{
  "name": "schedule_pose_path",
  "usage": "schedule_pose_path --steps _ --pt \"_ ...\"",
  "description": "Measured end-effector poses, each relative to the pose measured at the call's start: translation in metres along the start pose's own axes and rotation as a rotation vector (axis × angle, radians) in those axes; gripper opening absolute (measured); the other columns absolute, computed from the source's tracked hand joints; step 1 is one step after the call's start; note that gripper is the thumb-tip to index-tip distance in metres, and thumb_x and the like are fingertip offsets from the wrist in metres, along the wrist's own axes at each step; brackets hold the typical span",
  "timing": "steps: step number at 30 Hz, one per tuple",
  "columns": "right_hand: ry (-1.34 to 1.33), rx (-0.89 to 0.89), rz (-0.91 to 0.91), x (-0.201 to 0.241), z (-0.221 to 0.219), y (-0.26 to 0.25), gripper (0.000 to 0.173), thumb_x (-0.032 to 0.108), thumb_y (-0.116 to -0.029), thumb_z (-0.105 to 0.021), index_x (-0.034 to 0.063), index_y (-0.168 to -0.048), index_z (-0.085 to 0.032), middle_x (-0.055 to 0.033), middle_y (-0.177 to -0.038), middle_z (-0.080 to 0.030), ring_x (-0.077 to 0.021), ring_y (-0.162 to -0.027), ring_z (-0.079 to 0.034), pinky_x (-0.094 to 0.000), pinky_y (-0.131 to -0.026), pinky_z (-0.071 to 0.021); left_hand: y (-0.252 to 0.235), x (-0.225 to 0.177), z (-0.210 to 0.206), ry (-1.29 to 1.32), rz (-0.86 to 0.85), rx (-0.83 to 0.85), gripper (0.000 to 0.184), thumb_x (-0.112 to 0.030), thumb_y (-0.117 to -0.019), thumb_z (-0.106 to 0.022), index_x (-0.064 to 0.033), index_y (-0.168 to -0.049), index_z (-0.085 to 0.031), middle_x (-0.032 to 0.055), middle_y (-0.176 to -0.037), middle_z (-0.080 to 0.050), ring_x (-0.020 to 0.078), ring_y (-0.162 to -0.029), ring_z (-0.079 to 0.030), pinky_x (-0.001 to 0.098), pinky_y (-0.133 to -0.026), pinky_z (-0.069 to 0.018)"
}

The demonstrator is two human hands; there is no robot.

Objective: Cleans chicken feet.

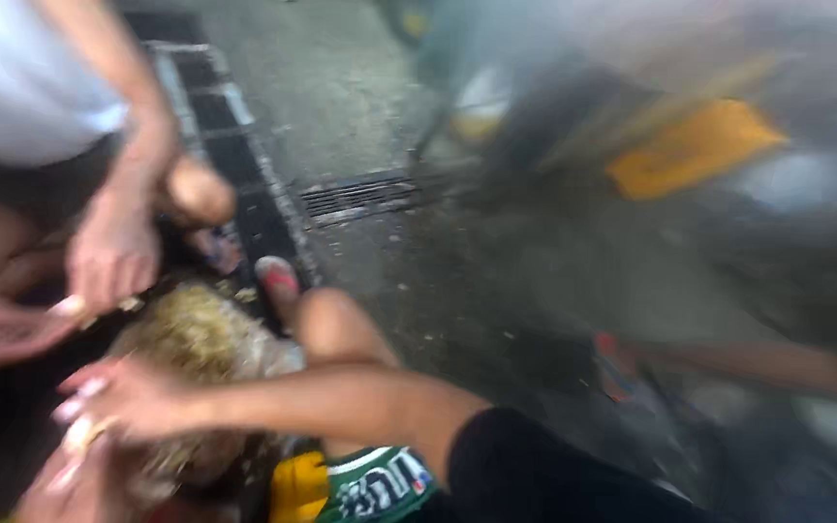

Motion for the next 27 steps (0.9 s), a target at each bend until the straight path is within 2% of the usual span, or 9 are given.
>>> schedule_pose_path --steps 3,5,8,9,11,18,23,25,27 --pt "-0.119 0.107 -0.121 -0.022 -0.003 -0.007 0.035 0.012 -0.1052 -0.054 0.0022 -0.138 -0.06 -0.0161 -0.116 -0.07 -0.0201 -0.095 -0.068 -0.0383 -0.084 -0.0582 -0.001 0.001 0.001 -0.045 0.048 -0.134 0.026 -0.02 -0.1042 -0.058 -0.0003 -0.12 -0.065 0.0021 -0.095 -0.075 0.011 -0.08 -0.073 0.0326 -0.074 -0.0648" --pt "-0.112 0.137 -0.164 -0.032 -0.007 -0.011 0.034 0.025 -0.1052 -0.057 0.0105 -0.135 -0.064 -0.0072 -0.103 -0.071 -0.0144 -0.078 -0.065 -0.0335 -0.069 -0.0575 -0.003 0.009 0.008 -0.02 0.086 -0.131 0.026 -0.019 -0.1042 -0.058 -0.0047 -0.124 -0.066 0.0037 -0.095 -0.075 0.0134 -0.083 -0.074 0.034 -0.078 -0.0646" --pt "0.162 0.098 -0.121 -0.022 -0.009 -0.012 0.036 0.037 -0.1076 -0.052 0.0071 -0.107 -0.071 -0.0028 -0.073 -0.065 -0.0124 -0.059 -0.059 -0.0308 -0.057 -0.0537 -0.005 0.022 0.02 -0.034 0.092 -0.09 0.022 -0.024 -0.1043 -0.06 -0.0102 -0.118 -0.068 0.0018 -0.086 -0.073 0.0131 -0.077 -0.072 0.0349 -0.074 -0.0635" --pt "0.322 0.078 -0.055 -0.016 -0.011 -0.01 0.039 0.038 -0.1085 -0.05 0.0067 -0.093 -0.069 -0.0023 -0.067 -0.062 -0.0124 -0.056 -0.058 -0.0323 -0.055 -0.0527 -0.004 0.022 0.023 -0.05 0.09 -0.077 0.021 -0.026 -0.1043 -0.06 -0.0114 -0.116 -0.068 0.001 -0.084 -0.072 0.0126 -0.074 -0.071 0.0347 -0.072 -0.0624" --pt "0.522 0.053 0.144 -0.013 -0.016 -0.007 0.039 0.032 -0.1082 -0.052 0.0076 -0.081 -0.066 0.0001 -0.061 -0.058 -0.0089 -0.053 -0.057 -0.0304 -0.052 -0.0512 -0.002 0.021 0.028 -0.081 0.085 -0.073 0.02 -0.03 -0.1045 -0.06 -0.0134 -0.112 -0.069 0.0 -0.082 -0.071 0.0118 -0.073 -0.07 0.0342 -0.071 -0.0617" --pt "0.569 0.226 0.08 -0.019 -0.034 -0.005 0.032 0.038 -0.1054 -0.055 0.0108 -0.094 -0.067 0.0008 -0.069 -0.059 -0.0099 -0.062 -0.058 -0.0331 -0.059 -0.052 0.006 0.019 0.042 -0.322 0.055 -0.199 0.02 -0.034 -0.1021 -0.063 -0.0155 -0.108 -0.067 -0.001 -0.081 -0.068 0.0106 -0.075 -0.068 0.0377 -0.073 -0.0594" --pt "0.576 0.341 0.107 -0.014 -0.034 -0.003 0.031 0.036 -0.1047 -0.058 0.0119 -0.087 -0.065 0.0022 -0.067 -0.058 -0.007 -0.062 -0.058 -0.0292 -0.06 -0.0505 0.008 0.011 0.057 -0.339 0.086 0.138 0.041 -0.045 -0.0964 -0.07 -0.0151 -0.124 -0.065 0.0012 -0.099 -0.071 0.0102 -0.091 -0.069 0.0387 -0.086 -0.0591" --pt "0.604 0.38 0.166 -0.013 -0.03 -0.001 0.033 0.037 -0.1055 -0.055 0.0125 -0.085 -0.066 0.0034 -0.066 -0.056 -0.0057 -0.062 -0.056 -0.0279 -0.059 -0.0484 0.01 0.002 0.075 -0.304 0.128 0.168 0.045 -0.042 -0.0929 -0.075 -0.0168 -0.13 -0.066 0.0035 -0.1 -0.071 0.0133 -0.089 -0.069 0.0402 -0.084 -0.0589" --pt "0.64 0.394 0.2 -0.014 -0.026 0.0 0.036 0.039 -0.1061 -0.053 0.0134 -0.084 -0.065 0.0043 -0.066 -0.055 -0.0051 -0.062 -0.055 -0.0283 -0.06 -0.0475 0.01 -0.002 0.095 -0.214 0.098 0.087 0.033 -0.028 -0.0972 -0.07 -0.0186 -0.129 -0.067 0.0052 -0.092 -0.073 0.0159 -0.075 -0.07 0.0371 -0.072 -0.0617"
Point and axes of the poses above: each hand's wrist, its own y-axis away from the middle knuckle, its own z-axis out of the back of the hand, x = y × z, the point moved 3 cm from there along -y, towards the middle knuckle
